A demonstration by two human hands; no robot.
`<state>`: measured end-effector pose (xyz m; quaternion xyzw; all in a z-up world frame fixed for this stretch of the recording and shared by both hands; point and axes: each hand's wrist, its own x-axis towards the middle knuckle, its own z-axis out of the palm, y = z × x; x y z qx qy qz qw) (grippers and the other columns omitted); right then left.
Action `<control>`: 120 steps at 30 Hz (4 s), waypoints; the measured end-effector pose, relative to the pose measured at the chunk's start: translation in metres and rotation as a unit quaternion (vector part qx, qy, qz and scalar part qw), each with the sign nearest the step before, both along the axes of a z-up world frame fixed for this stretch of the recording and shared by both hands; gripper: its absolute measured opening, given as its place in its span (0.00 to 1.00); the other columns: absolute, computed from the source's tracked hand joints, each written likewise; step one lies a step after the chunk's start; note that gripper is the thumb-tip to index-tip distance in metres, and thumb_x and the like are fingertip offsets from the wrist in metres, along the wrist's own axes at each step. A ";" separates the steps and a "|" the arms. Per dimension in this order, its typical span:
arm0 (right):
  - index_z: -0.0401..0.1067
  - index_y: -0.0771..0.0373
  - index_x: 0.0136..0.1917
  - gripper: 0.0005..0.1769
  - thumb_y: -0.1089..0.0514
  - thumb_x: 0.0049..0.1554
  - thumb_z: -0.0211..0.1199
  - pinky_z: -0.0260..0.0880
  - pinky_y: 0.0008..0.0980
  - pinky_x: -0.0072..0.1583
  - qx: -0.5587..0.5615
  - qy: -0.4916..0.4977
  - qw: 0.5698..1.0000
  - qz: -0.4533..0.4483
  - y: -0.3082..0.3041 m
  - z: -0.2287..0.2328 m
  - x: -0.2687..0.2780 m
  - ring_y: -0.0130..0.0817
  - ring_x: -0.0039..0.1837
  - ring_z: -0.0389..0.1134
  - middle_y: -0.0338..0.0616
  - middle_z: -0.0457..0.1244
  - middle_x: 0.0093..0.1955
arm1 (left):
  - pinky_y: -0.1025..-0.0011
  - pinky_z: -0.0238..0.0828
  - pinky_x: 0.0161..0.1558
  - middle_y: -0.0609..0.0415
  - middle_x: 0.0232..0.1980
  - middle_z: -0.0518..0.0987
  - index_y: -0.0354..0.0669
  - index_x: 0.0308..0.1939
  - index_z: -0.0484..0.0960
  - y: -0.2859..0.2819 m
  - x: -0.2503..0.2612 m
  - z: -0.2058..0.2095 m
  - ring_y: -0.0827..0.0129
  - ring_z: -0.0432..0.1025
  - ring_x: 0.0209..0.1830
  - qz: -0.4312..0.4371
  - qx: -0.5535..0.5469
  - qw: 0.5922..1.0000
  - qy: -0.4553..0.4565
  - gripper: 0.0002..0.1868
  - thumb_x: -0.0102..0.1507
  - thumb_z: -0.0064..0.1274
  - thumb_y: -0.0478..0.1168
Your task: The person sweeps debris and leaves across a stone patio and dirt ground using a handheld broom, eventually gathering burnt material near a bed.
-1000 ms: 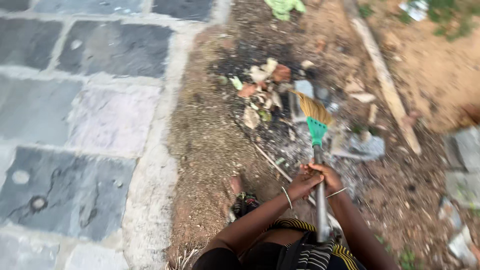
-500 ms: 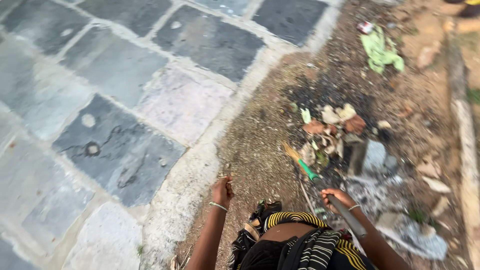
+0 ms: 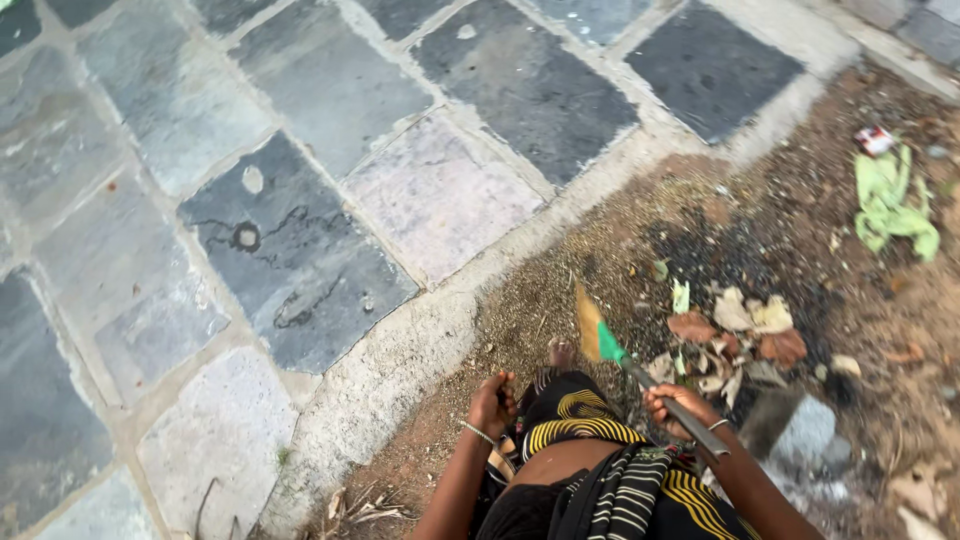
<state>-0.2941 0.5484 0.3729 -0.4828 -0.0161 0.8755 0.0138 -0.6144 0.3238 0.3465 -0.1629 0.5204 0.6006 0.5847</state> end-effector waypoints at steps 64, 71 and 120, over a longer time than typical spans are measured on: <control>0.75 0.56 0.57 0.12 0.57 0.61 0.58 0.68 0.48 0.62 0.090 -0.263 0.930 -0.241 0.850 -0.069 -0.581 0.39 0.58 0.70 0.42 0.70 0.56 | 0.74 0.68 0.30 0.49 0.36 0.80 0.33 0.53 0.76 0.569 -0.642 0.112 0.70 0.72 0.29 0.259 0.114 0.957 0.064 0.13 0.67 0.41 0.31; 0.68 0.53 0.44 0.09 0.51 0.60 0.65 0.67 0.42 0.43 0.263 -0.171 0.936 0.156 0.832 -0.093 -0.829 0.33 0.39 0.62 0.35 0.61 0.36 | 0.73 0.69 0.32 0.49 0.37 0.81 0.34 0.54 0.78 0.596 -0.687 0.094 0.69 0.72 0.30 0.280 0.072 0.956 0.058 0.16 0.68 0.38 0.35; 0.62 0.58 0.41 0.10 0.58 0.60 0.61 0.62 0.23 0.32 0.145 -0.020 0.957 0.251 1.223 0.032 -1.763 0.23 0.31 0.59 0.34 0.59 0.30 | 0.75 0.73 0.49 0.45 0.47 0.81 0.33 0.40 0.77 1.088 -1.486 0.454 0.63 0.76 0.45 -0.263 0.538 0.712 0.368 0.14 0.73 0.51 0.43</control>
